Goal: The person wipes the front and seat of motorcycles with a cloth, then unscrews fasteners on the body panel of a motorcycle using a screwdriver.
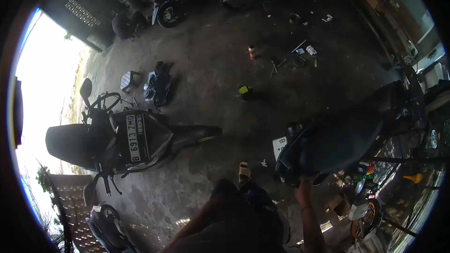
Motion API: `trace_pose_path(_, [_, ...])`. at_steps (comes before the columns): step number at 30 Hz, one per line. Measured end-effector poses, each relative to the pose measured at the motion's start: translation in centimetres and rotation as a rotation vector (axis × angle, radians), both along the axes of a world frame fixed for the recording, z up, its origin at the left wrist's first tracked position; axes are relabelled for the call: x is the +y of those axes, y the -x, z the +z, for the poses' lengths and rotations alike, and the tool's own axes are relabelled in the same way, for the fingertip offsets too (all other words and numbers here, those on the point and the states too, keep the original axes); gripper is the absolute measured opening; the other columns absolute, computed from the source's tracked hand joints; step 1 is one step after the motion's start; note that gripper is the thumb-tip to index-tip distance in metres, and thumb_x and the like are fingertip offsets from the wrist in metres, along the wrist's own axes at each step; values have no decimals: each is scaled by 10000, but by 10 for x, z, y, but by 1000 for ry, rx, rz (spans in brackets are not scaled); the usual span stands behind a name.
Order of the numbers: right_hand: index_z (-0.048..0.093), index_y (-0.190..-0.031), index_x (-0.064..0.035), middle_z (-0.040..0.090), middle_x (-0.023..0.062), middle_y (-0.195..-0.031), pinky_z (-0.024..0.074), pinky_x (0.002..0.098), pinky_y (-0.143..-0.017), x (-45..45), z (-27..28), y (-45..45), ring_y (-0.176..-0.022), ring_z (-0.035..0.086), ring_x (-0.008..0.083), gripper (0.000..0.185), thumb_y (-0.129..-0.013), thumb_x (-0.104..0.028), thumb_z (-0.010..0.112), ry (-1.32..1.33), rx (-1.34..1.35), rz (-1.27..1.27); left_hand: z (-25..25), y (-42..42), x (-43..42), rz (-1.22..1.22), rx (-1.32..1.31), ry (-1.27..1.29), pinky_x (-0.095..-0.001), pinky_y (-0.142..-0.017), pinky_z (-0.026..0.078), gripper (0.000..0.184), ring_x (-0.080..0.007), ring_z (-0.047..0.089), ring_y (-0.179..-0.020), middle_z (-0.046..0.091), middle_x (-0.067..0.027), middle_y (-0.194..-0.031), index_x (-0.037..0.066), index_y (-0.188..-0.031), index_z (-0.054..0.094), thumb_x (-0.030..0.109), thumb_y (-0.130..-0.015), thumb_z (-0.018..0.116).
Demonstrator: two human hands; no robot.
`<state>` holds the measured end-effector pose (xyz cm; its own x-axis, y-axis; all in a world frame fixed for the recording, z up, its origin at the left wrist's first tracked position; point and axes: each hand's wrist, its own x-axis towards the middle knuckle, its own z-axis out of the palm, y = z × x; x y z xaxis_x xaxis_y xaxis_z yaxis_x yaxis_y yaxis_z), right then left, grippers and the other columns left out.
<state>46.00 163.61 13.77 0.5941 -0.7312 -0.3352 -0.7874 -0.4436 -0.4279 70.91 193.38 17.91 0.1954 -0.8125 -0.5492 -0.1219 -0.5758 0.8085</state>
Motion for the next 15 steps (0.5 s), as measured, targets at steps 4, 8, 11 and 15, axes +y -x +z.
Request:
trace_pose_path(4, [477, -1114, 37, 499, 288, -1062, 388, 478, -846, 6, -35, 16, -979, 469, 463, 389, -728, 0, 507, -75, -247, -168, 10, -59, -59, -292, -58, -70, -349, -817, 457, 490, -256, 605, -903, 627, -157, -959, 71, -1057, 610, 471, -775, 616])
trace_pose_path(8, [501, -1030, 19, 379, 291, -1246, 428, 478, -802, 4, 10, -2, -981, 468, 485, 309, -723, 30, 468, 56, -127, -84, 4, -116, -125, -540, -125, -169, -371, -835, 454, 477, -285, 605, -934, 625, -169, -991, 86, -1074, 608, 467, -786, 596])
trace_pose_path(11, [505, -1076, -26, 195, 282, -1386, 438, 487, -831, 2, 40, -32, -1072, 424, 492, 354, -730, 29, 458, 81, -160, -301, -47, -164, -173, -850, -178, -449, -397, -809, 458, 486, -313, 603, -935, 621, -191, -987, 71, -1044, 614, 481, -786, 576])
trace_pose_path(15, [494, -1187, -128, 104, 295, -1415, 416, 486, -905, -6, 53, -54, -1218, 304, 468, 473, -732, 2, 491, -6, 149, -512, -102, -242, -241, -907, -197, -300, -410, -781, 458, 515, -320, 606, -923, 626, -201, -961, 50, -1010, 619, 500, -760, 594])
